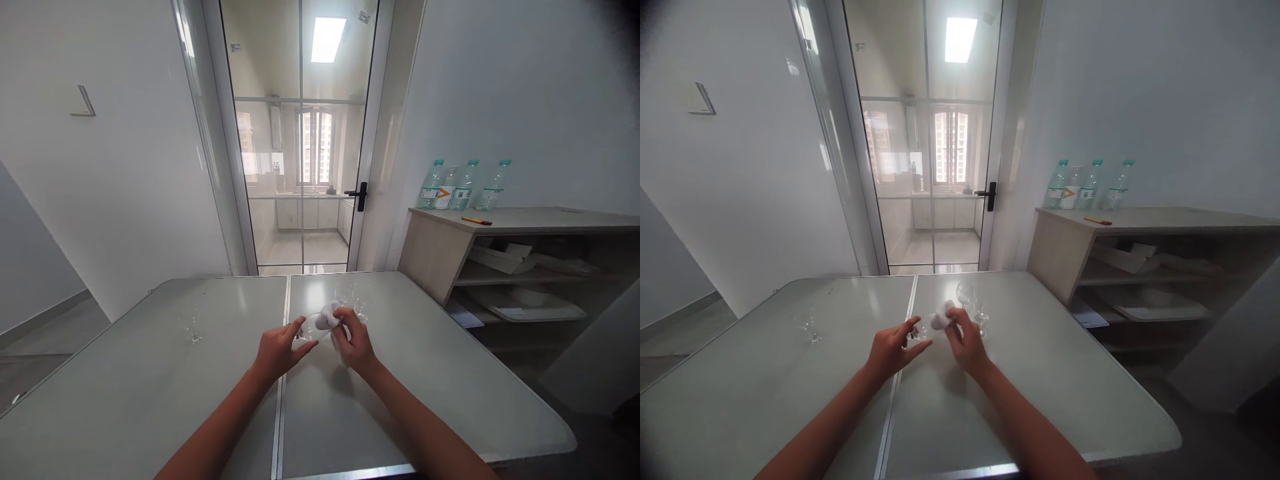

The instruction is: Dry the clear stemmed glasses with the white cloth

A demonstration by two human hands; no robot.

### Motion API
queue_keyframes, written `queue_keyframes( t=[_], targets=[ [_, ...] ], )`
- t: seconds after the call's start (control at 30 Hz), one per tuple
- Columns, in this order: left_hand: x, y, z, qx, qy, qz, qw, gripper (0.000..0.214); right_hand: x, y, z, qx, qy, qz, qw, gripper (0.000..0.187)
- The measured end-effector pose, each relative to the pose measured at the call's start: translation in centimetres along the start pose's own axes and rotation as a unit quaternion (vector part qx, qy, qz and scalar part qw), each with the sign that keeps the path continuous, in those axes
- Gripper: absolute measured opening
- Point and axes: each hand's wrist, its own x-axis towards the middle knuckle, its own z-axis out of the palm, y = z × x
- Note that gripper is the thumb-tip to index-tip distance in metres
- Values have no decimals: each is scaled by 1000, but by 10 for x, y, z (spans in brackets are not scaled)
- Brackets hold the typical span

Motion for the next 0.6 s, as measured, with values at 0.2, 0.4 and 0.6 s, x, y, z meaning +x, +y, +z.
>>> queue_keyframes(
  t=[0.2,0.4,0.6],
  targets=[
    [-3,-1,1,3,-21,24,999,46,3,-12,-3,185,-182,88,962,60],
    [-1,5,-4,-54,-50,1,997,45,3,-18,-7,151,-209,65,964,61],
    [18,22,-24,-349,-178,-220,893,47,5,-7,-19,9,-195,-82,977,45]
  ],
)
